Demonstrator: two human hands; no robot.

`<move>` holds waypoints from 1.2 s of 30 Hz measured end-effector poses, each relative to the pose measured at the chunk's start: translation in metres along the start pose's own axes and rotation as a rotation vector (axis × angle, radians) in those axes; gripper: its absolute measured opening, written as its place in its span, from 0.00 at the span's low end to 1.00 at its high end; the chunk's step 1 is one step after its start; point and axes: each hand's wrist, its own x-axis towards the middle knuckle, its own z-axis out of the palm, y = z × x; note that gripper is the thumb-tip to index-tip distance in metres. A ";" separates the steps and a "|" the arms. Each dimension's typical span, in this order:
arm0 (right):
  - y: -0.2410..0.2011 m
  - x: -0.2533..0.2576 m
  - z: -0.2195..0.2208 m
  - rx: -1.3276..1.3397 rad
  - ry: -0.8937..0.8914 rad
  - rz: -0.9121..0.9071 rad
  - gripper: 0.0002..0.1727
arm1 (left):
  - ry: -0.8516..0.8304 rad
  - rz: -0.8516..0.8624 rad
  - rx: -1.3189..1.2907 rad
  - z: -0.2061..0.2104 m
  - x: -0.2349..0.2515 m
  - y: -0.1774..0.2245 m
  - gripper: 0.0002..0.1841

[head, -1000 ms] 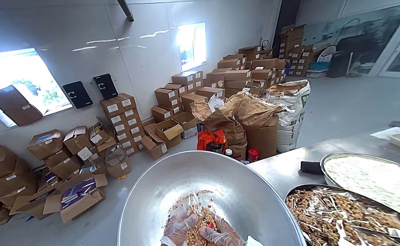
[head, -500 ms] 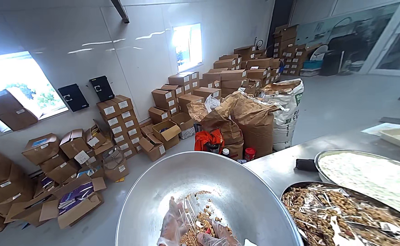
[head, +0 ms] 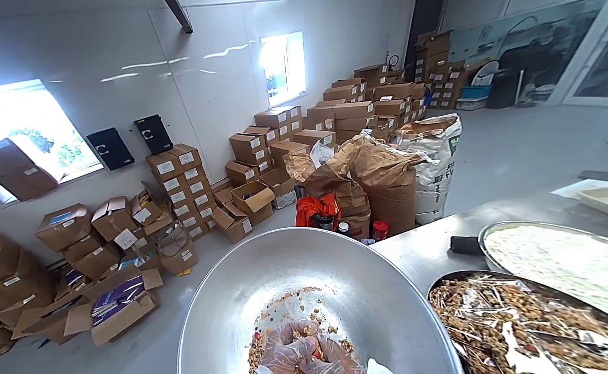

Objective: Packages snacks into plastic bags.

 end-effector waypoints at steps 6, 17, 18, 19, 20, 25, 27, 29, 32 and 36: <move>0.003 -0.001 0.000 -0.002 0.025 0.003 0.33 | 0.042 0.041 0.014 0.007 0.002 -0.001 0.17; -0.009 -0.005 0.000 0.080 0.049 -0.023 0.32 | 0.209 0.034 -0.099 0.046 -0.015 0.028 0.36; -0.011 -0.005 -0.001 0.095 0.046 -0.023 0.31 | 0.209 0.043 -0.128 0.048 -0.017 0.029 0.36; -0.013 -0.005 -0.001 0.098 0.051 -0.025 0.30 | 0.212 0.051 -0.129 0.050 -0.018 0.031 0.36; -0.014 -0.005 -0.001 0.097 0.063 -0.028 0.27 | 0.215 0.060 -0.108 0.052 -0.020 0.032 0.37; -0.016 -0.006 0.004 0.113 0.129 -0.037 0.19 | 0.302 0.052 -0.043 0.058 -0.022 0.035 0.35; -0.018 -0.007 0.006 0.126 0.133 -0.029 0.18 | 0.304 0.056 -0.057 0.056 -0.021 0.034 0.34; -0.019 -0.007 0.007 0.118 0.131 -0.030 0.17 | 0.305 0.064 -0.079 0.055 -0.020 0.034 0.33; -0.016 -0.007 0.008 0.104 0.122 -0.033 0.18 | 0.305 0.087 -0.073 0.053 -0.019 0.036 0.29; -0.016 -0.009 0.011 0.152 0.123 -0.006 0.19 | 0.316 0.087 -0.066 0.048 -0.015 0.043 0.32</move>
